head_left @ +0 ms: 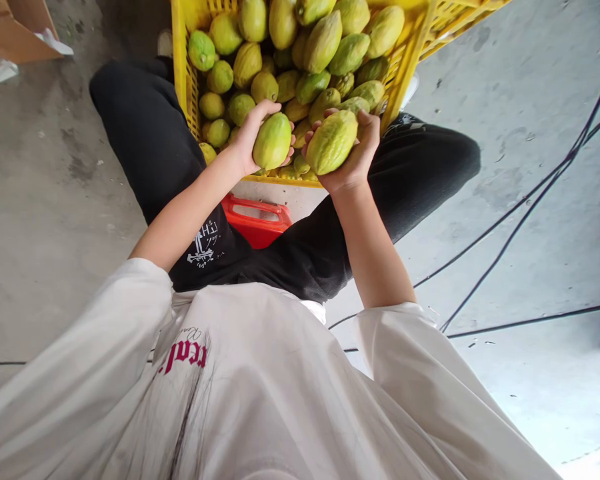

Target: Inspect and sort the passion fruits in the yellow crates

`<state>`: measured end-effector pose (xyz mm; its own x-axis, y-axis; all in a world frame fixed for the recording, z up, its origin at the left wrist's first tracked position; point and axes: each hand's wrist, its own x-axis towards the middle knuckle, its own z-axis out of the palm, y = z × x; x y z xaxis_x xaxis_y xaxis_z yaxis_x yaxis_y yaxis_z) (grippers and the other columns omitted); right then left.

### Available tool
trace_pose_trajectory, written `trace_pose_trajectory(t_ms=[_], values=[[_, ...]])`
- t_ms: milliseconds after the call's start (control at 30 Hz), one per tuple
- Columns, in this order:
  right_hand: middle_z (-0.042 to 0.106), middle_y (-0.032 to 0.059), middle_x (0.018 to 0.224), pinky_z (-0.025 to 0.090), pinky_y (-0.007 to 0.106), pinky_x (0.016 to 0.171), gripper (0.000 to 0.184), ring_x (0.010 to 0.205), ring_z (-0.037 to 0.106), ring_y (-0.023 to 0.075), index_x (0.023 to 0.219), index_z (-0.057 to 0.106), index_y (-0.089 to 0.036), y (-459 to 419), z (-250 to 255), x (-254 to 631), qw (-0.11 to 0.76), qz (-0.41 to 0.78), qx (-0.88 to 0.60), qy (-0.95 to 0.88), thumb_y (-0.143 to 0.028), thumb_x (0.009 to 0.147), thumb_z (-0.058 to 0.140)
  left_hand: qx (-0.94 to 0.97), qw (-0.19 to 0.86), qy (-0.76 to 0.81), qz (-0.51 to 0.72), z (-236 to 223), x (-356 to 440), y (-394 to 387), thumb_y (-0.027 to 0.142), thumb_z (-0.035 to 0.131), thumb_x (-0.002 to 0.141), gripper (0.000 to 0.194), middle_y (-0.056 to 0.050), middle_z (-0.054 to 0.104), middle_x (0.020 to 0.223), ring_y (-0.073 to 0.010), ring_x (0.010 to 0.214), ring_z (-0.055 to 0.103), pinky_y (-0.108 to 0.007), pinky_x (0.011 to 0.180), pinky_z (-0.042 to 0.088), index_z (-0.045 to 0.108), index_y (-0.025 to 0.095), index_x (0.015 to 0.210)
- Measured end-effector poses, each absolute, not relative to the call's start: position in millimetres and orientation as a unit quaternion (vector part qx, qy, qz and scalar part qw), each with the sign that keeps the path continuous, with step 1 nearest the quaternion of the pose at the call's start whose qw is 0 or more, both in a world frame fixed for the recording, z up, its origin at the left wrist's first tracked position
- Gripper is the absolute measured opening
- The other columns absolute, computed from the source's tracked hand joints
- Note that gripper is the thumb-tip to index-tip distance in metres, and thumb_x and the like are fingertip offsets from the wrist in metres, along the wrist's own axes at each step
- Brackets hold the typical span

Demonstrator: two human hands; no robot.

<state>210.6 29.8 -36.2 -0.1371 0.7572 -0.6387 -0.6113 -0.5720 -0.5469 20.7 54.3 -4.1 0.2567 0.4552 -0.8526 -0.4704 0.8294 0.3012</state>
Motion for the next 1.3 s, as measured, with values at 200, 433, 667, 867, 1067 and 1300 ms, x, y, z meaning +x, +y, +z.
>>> trace_pose_trajectory(t_ms=[200, 433, 667, 867, 1067, 1300], values=[[0.083, 0.0047, 0.084, 0.056, 0.054, 0.099, 0.03, 0.137, 0.066, 0.0431, 0.085, 0.067, -0.046, 31.8, -36.1, 205.0, 0.464, 0.762, -0.448, -0.063, -0.061, 0.058, 0.067, -0.032, 0.77, 0.541, 0.338, 0.3, 19.6, 56.8, 0.049, 0.052, 0.113, 0.036, -0.005, 0.073, 0.082, -0.0305, 0.099, 0.09, -0.036, 0.082, 0.07, 0.075, 0.021, 0.111], [0.075, 0.007, 0.067, 0.053, 0.06, 0.097, 0.03, 0.141, 0.063, 0.0518, 0.08, 0.067, -0.051, 33.5, -33.3, 197.7, 0.448, 0.771, -0.45, -0.055, -0.062, 0.052, 0.073, -0.102, 0.789, 0.505, 0.333, -13.0, 20.8, 60.6, 0.051, 0.062, 0.113, 0.029, -0.004, 0.076, 0.072, -0.0298, 0.083, 0.088, -0.03, 0.066, 0.068, 0.079, 0.028, 0.116], [0.076, 0.0048, 0.069, 0.053, 0.057, 0.105, 0.039, 0.144, 0.059, 0.0439, 0.079, 0.06, -0.053, 38.7, -34.8, 206.8, 0.446, 0.757, -0.472, -0.069, -0.074, 0.052, 0.077, -0.139, 0.771, 0.521, 0.34, -14.8, 19.0, 62.3, 0.055, 0.074, 0.097, 0.042, -0.006, 0.082, 0.072, -0.0349, 0.102, 0.092, -0.033, 0.072, 0.073, 0.086, 0.039, 0.133], [0.084, 0.0041, 0.084, 0.055, 0.055, 0.107, 0.039, 0.143, 0.065, 0.0412, 0.081, 0.063, -0.045, 36.3, -48.6, 211.9, 0.468, 0.753, -0.46, -0.051, -0.073, 0.059, 0.078, -0.109, 0.765, 0.528, 0.354, -22.1, 11.7, 62.2, 0.055, 0.074, 0.093, 0.061, -0.003, 0.077, 0.065, -0.0293, 0.094, 0.091, -0.028, 0.057, 0.063, 0.079, 0.043, 0.152], [0.087, 0.0028, 0.093, 0.056, 0.053, 0.106, 0.028, 0.146, 0.064, 0.0396, 0.087, 0.069, -0.046, 34.9, -47.8, 209.3, 0.476, 0.78, -0.401, -0.07, -0.059, 0.063, 0.074, -0.117, 0.756, 0.549, 0.337, -12.5, 10.1, 63.6, 0.06, 0.064, 0.092, 0.062, -0.006, 0.087, 0.079, -0.0359, 0.128, 0.088, -0.036, 0.071, 0.073, 0.081, 0.049, 0.15], [0.088, 0.0021, 0.101, 0.066, 0.045, 0.097, 0.033, 0.132, 0.076, 0.0348, 0.094, 0.074, -0.042, 33.1, -55.3, 211.3, 0.486, 0.735, -0.457, -0.122, -0.067, 0.076, 0.085, -0.011, 0.751, 0.562, 0.348, -18.2, 14.8, 59.5, 0.06, 0.066, 0.091, 0.045, -0.009, 0.086, 0.08, -0.0386, 0.12, 0.089, -0.038, 0.076, 0.075, 0.086, 0.04, 0.126]])
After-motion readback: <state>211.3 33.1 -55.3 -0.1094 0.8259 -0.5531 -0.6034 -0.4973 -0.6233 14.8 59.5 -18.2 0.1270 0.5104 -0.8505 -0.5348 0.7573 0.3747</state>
